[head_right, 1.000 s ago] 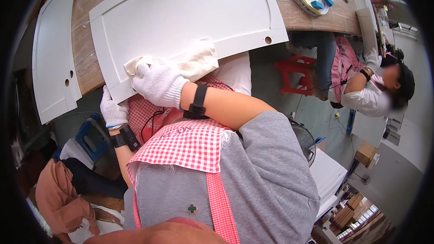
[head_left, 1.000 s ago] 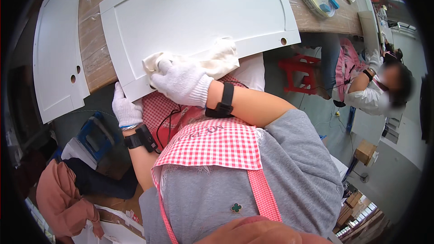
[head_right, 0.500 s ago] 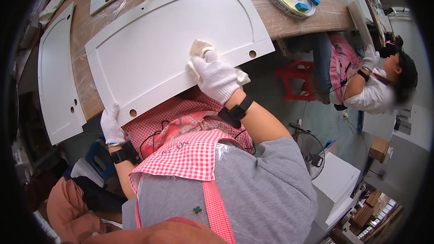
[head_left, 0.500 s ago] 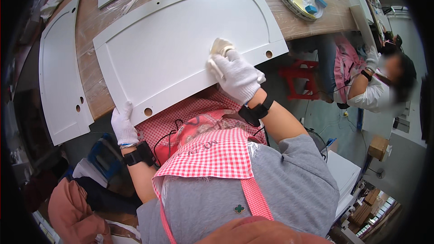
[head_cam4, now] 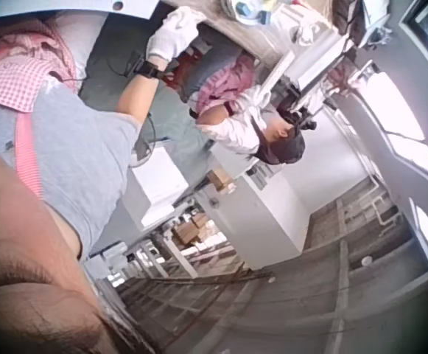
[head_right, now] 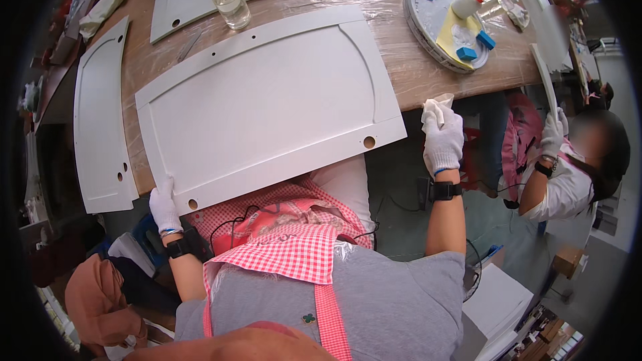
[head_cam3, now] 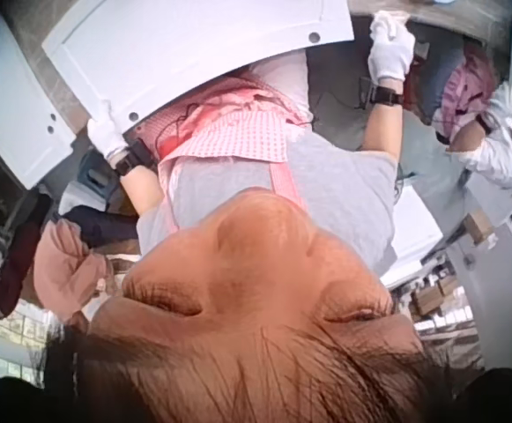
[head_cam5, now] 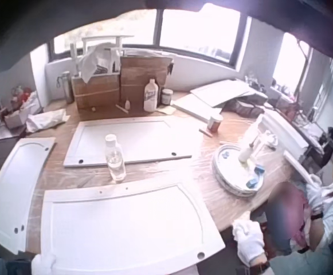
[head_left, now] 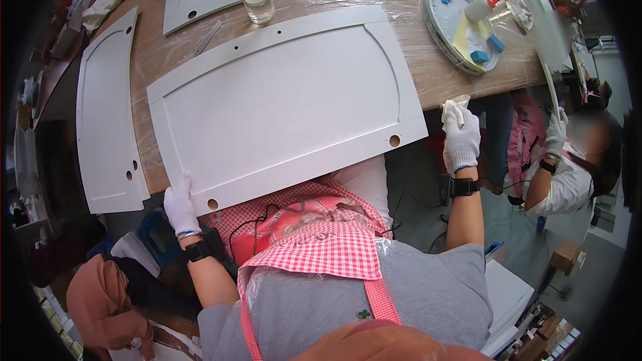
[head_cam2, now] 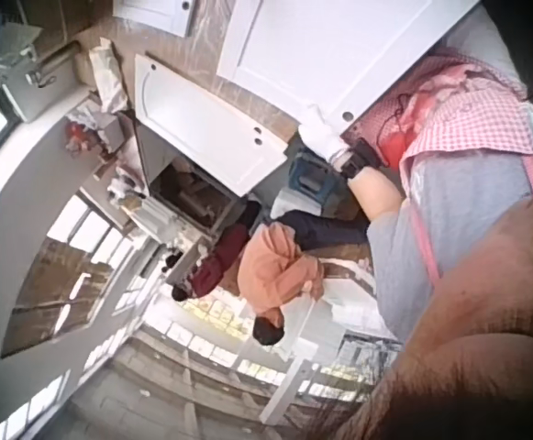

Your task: Cleaning and inspecting white cabinet door panels using a cleaning solution and cloth.

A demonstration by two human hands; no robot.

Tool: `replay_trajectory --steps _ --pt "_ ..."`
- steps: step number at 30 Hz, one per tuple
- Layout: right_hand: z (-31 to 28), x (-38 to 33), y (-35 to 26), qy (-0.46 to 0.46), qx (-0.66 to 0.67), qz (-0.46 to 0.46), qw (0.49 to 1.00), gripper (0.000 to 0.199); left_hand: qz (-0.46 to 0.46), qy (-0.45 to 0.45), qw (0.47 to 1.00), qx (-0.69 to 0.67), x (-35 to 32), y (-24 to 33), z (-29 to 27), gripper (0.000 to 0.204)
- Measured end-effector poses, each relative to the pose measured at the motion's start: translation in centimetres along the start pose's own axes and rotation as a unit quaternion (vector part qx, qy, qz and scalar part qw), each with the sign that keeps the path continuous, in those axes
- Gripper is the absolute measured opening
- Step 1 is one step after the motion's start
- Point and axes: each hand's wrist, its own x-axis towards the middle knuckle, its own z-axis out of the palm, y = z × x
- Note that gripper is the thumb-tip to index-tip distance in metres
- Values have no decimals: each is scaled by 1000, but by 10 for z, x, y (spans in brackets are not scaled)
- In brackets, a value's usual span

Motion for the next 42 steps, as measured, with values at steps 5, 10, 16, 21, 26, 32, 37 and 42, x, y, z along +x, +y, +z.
replay_trajectory --steps 5,10,16,21,26,32,37,42 --pt "40 83 -80 -18 -171 -263 949 33 -7 47 999 -3 -3 0 9 51" --pt "97 165 -128 -2 -308 -279 910 54 7 75 997 2 -8 4 12 51" --pt "148 183 -84 -76 -386 -294 871 67 -8 65 996 -55 -14 10 13 50" --pt "117 178 -89 -85 -230 -323 914 58 4 69 998 3 -7 5 11 54" --pt "15 171 -61 98 -197 -214 952 51 4 58 998 -2 -2 -1 14 55" --pt "-44 180 -31 112 -382 -91 913 71 2 61 998 -18 1 -6 10 53" --pt "-56 214 8 117 -323 3 939 63 5 62 998 -21 1 -6 12 52" --pt "-63 235 10 150 -186 15 971 53 12 69 997 -18 2 -10 11 52"
